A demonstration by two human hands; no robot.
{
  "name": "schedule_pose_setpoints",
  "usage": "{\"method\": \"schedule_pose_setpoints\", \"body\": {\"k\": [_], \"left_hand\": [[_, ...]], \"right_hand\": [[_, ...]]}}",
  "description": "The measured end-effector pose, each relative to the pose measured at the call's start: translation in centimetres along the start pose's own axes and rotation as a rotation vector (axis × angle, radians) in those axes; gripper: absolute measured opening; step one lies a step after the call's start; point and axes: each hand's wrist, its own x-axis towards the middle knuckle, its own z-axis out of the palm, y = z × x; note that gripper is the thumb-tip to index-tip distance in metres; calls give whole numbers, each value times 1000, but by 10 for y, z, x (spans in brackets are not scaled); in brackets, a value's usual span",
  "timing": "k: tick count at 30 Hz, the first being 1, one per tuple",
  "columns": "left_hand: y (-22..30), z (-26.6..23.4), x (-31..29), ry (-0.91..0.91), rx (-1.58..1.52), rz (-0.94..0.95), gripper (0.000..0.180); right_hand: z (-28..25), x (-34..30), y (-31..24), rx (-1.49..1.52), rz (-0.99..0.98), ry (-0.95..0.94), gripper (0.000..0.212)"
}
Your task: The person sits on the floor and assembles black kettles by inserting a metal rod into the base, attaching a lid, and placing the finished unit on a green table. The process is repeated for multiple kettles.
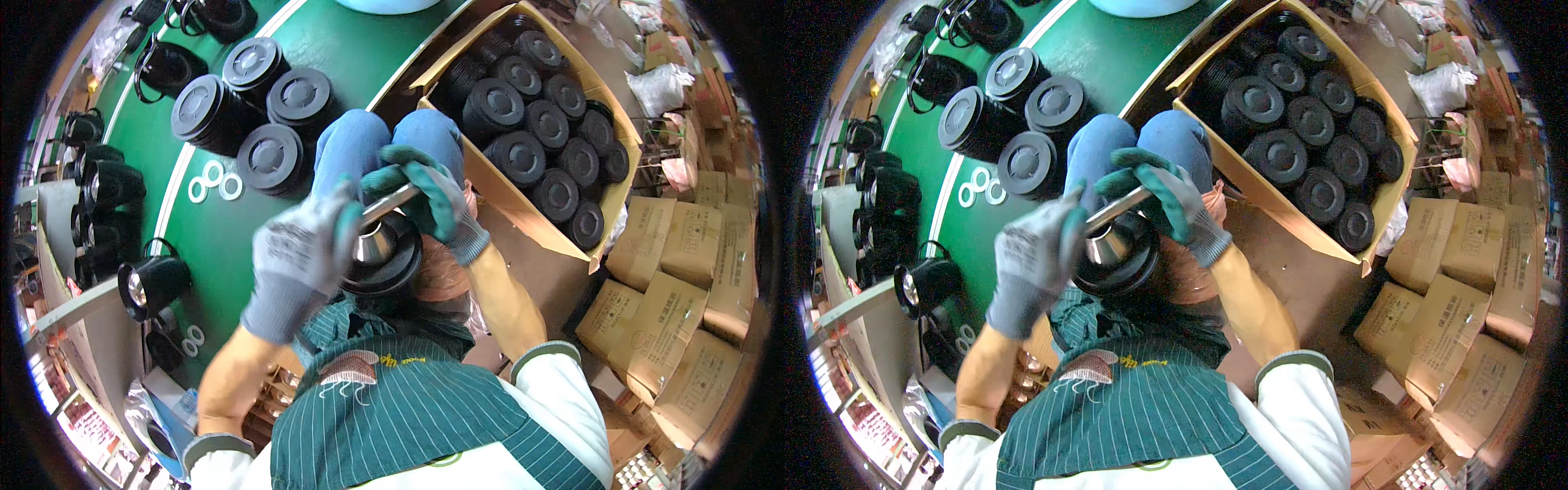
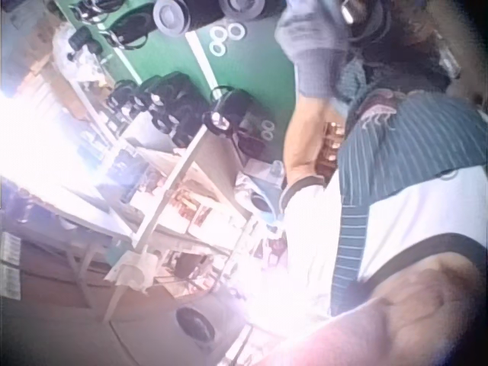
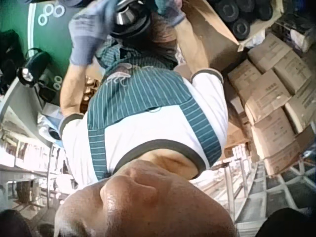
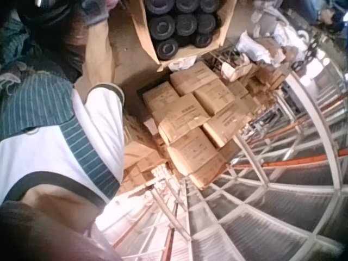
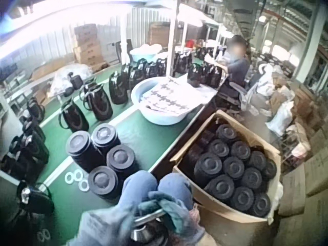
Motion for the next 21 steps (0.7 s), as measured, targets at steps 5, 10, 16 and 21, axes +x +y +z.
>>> {"method": "schedule_pose_setpoints", "body": {"k": [5,10,16,21], "left_hand": [[-67,20,31,-28,-433,246,49],[-78,50,80,-131,-644,542,38],[-42,71,143,-20,-457,959,40],[-89,76,114,-35,-552,822,39]], "right_hand": [[23,-53,0,-112,-244,-114,49],[54,-57,-33,-741,-449,-468,37],[109,-33,-25,-1382,-362,-944,32],[108,-24,-20,-1267,-450,-806,34]]}}
